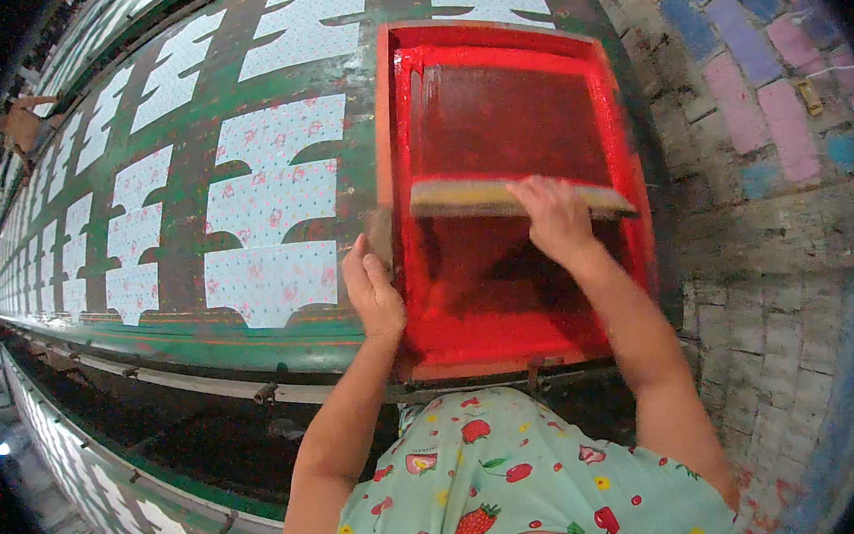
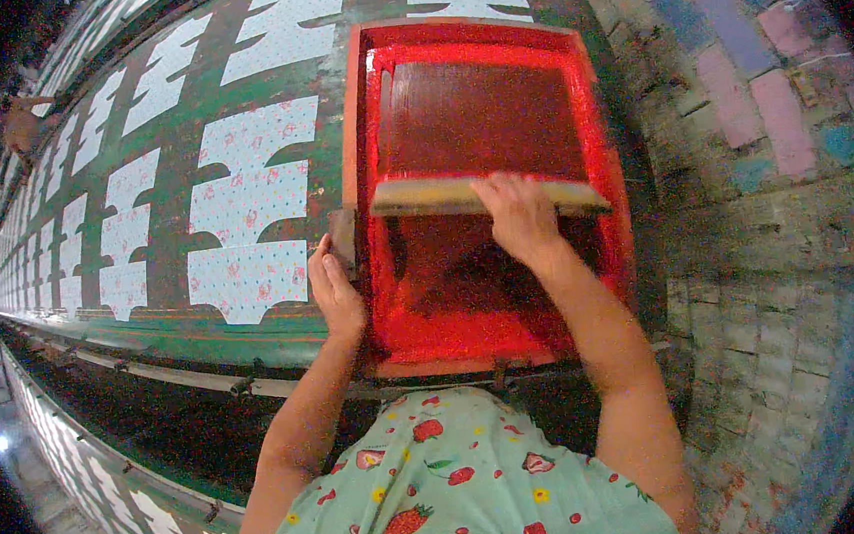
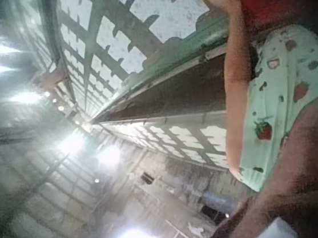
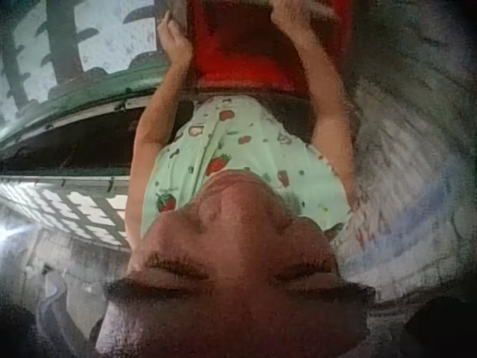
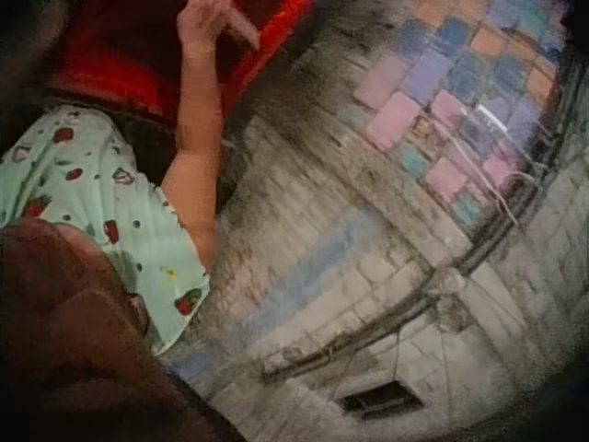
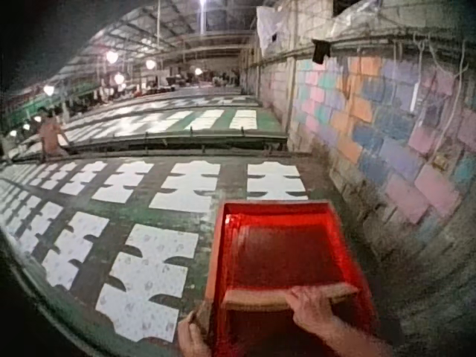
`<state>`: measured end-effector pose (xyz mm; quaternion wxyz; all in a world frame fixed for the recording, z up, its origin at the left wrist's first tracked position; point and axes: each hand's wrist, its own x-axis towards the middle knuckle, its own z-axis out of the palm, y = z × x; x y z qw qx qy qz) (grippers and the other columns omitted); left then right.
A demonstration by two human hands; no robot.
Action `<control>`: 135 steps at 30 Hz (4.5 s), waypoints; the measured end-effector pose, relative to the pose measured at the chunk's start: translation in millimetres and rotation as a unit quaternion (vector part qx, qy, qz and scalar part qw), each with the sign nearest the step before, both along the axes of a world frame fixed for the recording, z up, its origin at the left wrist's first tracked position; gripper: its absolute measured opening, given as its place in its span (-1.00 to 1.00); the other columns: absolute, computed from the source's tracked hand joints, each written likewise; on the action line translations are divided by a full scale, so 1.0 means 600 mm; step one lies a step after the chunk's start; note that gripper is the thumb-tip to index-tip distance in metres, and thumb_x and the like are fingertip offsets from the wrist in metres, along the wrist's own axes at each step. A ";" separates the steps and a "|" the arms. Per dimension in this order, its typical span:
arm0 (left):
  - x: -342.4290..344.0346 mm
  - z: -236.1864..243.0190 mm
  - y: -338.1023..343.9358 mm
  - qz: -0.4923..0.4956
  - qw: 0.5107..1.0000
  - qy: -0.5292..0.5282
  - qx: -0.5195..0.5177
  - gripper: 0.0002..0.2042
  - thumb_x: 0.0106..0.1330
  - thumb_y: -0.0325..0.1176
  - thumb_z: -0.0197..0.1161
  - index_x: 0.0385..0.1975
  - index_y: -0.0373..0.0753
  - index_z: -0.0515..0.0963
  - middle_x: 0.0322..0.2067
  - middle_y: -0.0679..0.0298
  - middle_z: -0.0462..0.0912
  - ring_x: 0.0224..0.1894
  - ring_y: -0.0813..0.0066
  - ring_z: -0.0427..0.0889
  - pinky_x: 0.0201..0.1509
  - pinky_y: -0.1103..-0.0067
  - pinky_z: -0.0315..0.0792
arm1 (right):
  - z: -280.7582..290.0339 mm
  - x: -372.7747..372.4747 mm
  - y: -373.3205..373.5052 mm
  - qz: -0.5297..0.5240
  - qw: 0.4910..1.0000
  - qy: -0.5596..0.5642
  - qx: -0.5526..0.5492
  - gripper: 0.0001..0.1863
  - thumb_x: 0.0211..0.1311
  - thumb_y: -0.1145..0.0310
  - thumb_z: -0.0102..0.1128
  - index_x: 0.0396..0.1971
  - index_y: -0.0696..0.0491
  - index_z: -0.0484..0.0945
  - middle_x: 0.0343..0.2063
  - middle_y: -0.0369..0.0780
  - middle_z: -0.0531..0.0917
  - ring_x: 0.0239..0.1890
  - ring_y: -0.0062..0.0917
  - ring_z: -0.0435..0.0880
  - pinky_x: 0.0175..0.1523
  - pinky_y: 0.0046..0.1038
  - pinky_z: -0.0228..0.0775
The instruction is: The person uses a squeegee to spread red ink across a red-framed screen printing mesh placed over a patterned surface. They repeatedly pull the squeegee across the screen to evenly distribute the ink, then lift and reposition the screen to continue the process.
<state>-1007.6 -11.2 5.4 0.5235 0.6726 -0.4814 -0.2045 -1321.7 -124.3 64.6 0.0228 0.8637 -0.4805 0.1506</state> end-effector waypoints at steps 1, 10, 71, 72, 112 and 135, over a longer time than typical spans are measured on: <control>-0.001 0.001 0.001 0.006 1.000 -0.010 0.004 -0.51 0.82 -0.17 -0.07 0.44 -0.45 0.50 0.16 -0.06 0.60 0.24 0.02 0.58 0.46 0.22 0.41 | -0.002 -0.004 -0.043 0.004 1.000 0.007 -0.018 -0.45 0.15 0.67 0.24 0.16 -0.03 0.75 -0.05 -0.18 0.77 0.06 -0.15 0.76 0.14 -0.08 0.60; -0.010 0.013 0.001 0.048 0.995 -0.064 0.055 -0.51 0.82 -0.14 -0.10 0.39 -0.41 0.56 0.29 -0.05 0.63 0.38 0.01 0.57 0.55 0.23 0.36 | -0.007 -0.016 -0.395 -0.029 0.998 0.054 -0.001 -0.50 0.30 0.55 0.20 0.20 -0.12 0.77 0.01 -0.10 0.80 0.11 -0.08 0.82 0.25 0.01 0.68; -0.003 0.000 -0.012 0.072 0.986 -0.098 0.114 -0.36 0.27 -0.14 0.64 0.26 -0.45 0.68 0.13 -0.18 0.81 0.20 -0.10 0.80 0.35 0.19 0.61 | 0.040 -0.323 0.384 0.015 0.974 -0.221 0.047 -0.55 0.36 0.16 0.54 0.14 0.07 0.77 0.13 -0.07 0.78 0.20 -0.09 0.74 0.34 -0.02 0.55; -0.011 0.007 -0.012 0.077 0.983 -0.098 0.135 -0.36 0.26 -0.12 0.65 0.23 -0.47 0.69 0.10 -0.18 0.82 0.18 -0.10 0.81 0.33 0.19 0.61 | 0.031 -0.362 0.387 -0.028 0.970 -0.239 0.044 -0.55 0.36 0.22 0.54 0.17 0.07 0.76 0.12 -0.06 0.78 0.17 -0.09 0.76 0.34 -0.04 0.57; -0.103 0.102 0.008 0.088 0.980 0.078 0.162 -0.58 0.17 -0.24 0.73 -0.09 -0.41 0.81 -0.29 0.15 0.86 -0.25 0.37 0.78 -0.12 0.34 0.65 | -0.005 -0.638 0.269 -0.245 0.687 -0.624 0.281 -0.28 0.77 -0.17 0.03 0.18 0.28 0.77 0.10 -0.19 0.83 0.13 -0.40 0.76 0.27 -0.26 0.57; -0.623 0.252 0.411 0.397 0.896 0.168 0.102 -0.55 0.14 -0.38 0.77 -0.04 -0.37 0.72 -0.26 0.18 0.81 -0.35 0.40 0.79 -0.27 0.38 0.68 | -0.047 -0.959 0.088 -0.071 0.573 -0.644 0.502 -0.49 0.64 -0.07 0.32 -0.05 0.16 0.82 -0.11 -0.24 0.85 -0.09 -0.37 0.84 0.06 -0.27 0.67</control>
